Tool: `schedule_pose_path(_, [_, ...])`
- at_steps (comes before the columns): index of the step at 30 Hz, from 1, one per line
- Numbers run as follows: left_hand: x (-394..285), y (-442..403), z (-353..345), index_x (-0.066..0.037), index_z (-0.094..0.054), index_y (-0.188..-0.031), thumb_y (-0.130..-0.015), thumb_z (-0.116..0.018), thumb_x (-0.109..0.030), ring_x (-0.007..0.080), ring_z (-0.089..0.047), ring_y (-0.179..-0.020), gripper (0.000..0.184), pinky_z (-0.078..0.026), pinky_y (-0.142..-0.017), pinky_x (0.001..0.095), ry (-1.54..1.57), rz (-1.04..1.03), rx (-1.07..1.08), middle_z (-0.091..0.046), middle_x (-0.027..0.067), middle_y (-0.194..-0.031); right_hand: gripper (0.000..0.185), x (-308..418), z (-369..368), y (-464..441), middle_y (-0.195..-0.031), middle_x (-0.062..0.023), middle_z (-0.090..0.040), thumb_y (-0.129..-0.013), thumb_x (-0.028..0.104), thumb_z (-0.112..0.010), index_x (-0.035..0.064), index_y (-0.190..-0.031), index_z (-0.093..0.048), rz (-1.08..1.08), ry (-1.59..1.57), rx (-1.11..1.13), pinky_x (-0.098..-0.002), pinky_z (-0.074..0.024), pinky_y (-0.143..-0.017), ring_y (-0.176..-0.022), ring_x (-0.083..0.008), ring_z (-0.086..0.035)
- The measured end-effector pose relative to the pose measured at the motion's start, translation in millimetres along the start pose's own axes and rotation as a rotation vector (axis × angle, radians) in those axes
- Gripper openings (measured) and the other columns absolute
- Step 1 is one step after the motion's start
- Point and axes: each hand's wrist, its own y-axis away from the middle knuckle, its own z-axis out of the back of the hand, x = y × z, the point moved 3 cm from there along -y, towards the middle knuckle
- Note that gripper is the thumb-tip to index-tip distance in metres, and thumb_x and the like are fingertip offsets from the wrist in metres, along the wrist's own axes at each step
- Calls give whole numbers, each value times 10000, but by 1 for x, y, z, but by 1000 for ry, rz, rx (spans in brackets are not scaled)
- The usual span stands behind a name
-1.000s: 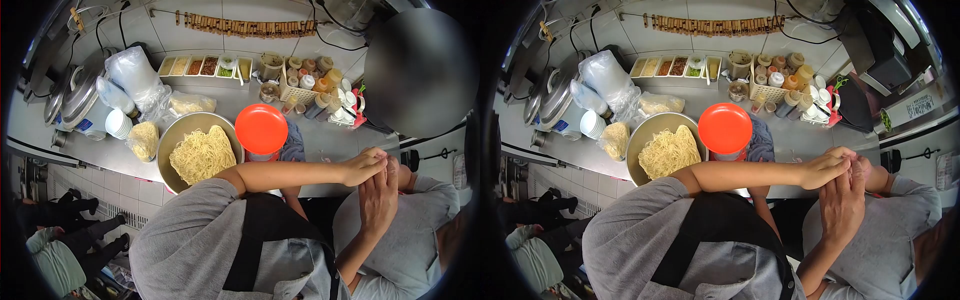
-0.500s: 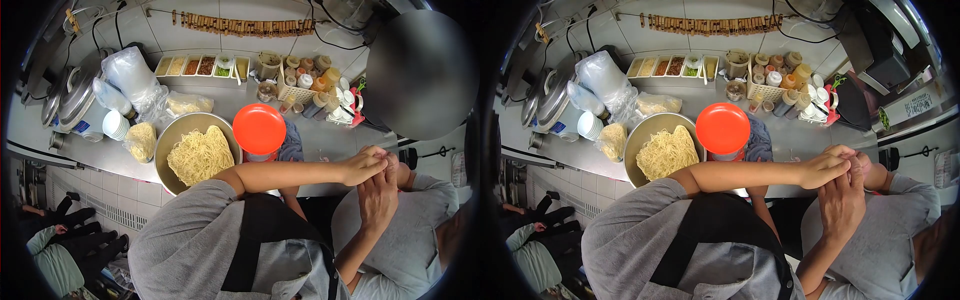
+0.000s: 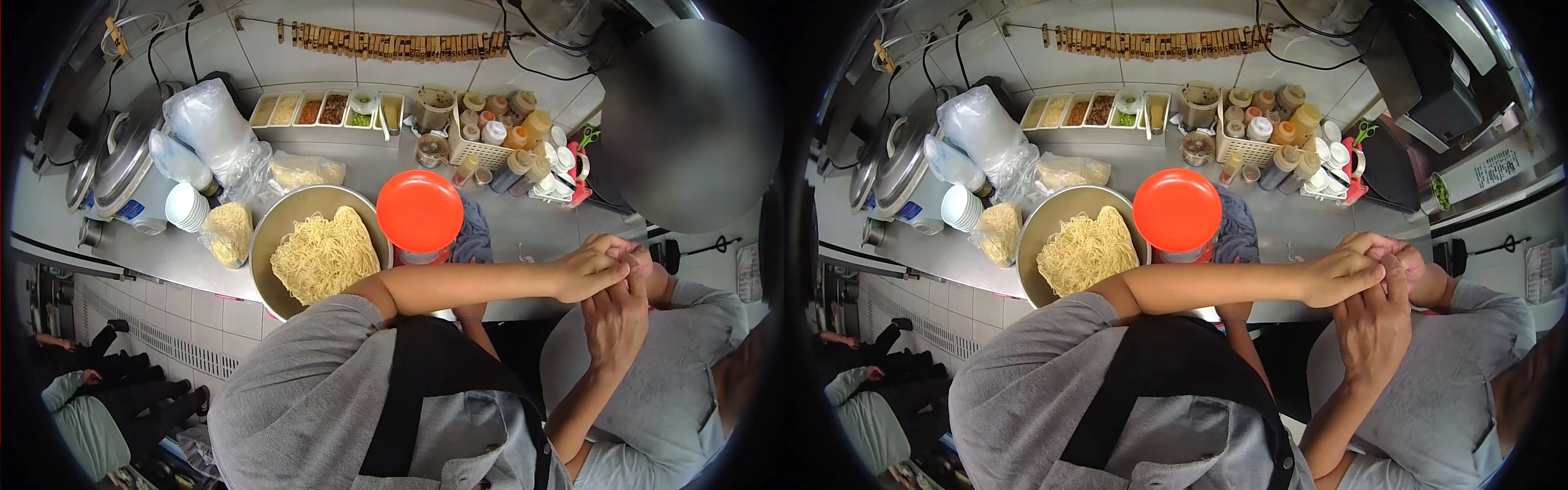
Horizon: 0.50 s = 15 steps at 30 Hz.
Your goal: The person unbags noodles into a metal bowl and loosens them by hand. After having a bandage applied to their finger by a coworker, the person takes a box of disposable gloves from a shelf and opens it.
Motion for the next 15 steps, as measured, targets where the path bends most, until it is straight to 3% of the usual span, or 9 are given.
schedule_pose_path(2, [-1,-1,0,14,-637,-1039,-982,-305,-407,356,-312,-1268,539,-228,-1046,448,-23,-36,19,-477,233,-1253,298,-3,-5,3,-1083,-101,-555,-975,137,-318,30,-1231,-427,-51,-33,-62,-235,-430,-876,-980,-162,-546])
schedule_pose_path(4, [0,-1,0,3,-647,-984,-975,-329,-407,355,-331,-1223,520,-238,-1031,449,-29,-42,24,-438,225,-1264,280,-5,-50,15,-1016,-98,-573,-965,102,-315,9,-1192,-449,151,346,-79,-214,-445,-842,-926,-149,-563])
schedule_pose_path(5, [0,0,0,-7,-658,-929,-968,-352,-407,355,-349,-1178,505,-247,-1017,450,-36,-47,27,-398,217,-1276,280,-4,-44,13,-1016,-98,-573,-965,102,-315,9,-1192,-449,152,346,-80,-214,-445,-842,-926,-149,-563])
schedule_pose_path(9, [-2,0,1,-17,-661,-925,-959,-362,-442,363,-335,-1164,521,-241,-1016,459,-73,-85,37,-401,214,-1251,249,2,18,-5,-1017,-57,-616,-894,93,-450,6,-1099,-561,-53,63,-118,-257,-398,-946,-1049,-182,-541])
schedule_pose_path(11, [-5,0,2,-25,-654,-1010,-958,-350,-444,347,-340,-1207,520,-236,-1012,450,-90,-138,-29,-471,203,-1219,241,2,27,-5,-1018,-47,-627,-877,91,-483,5,-1076,-589,-102,-9,-128,-268,-386,-973,-1080,-190,-535])
schedule_pose_path(15, [0,1,0,-25,-657,-991,-955,-355,-446,361,-335,-1195,519,-235,-1011,453,-78,-122,-4,-460,203,-1218,316,0,-32,7,-1128,-79,-560,-962,112,-355,22,-1254,-435,10,57,264,-242,-396,-959,-1084,-148,-525])
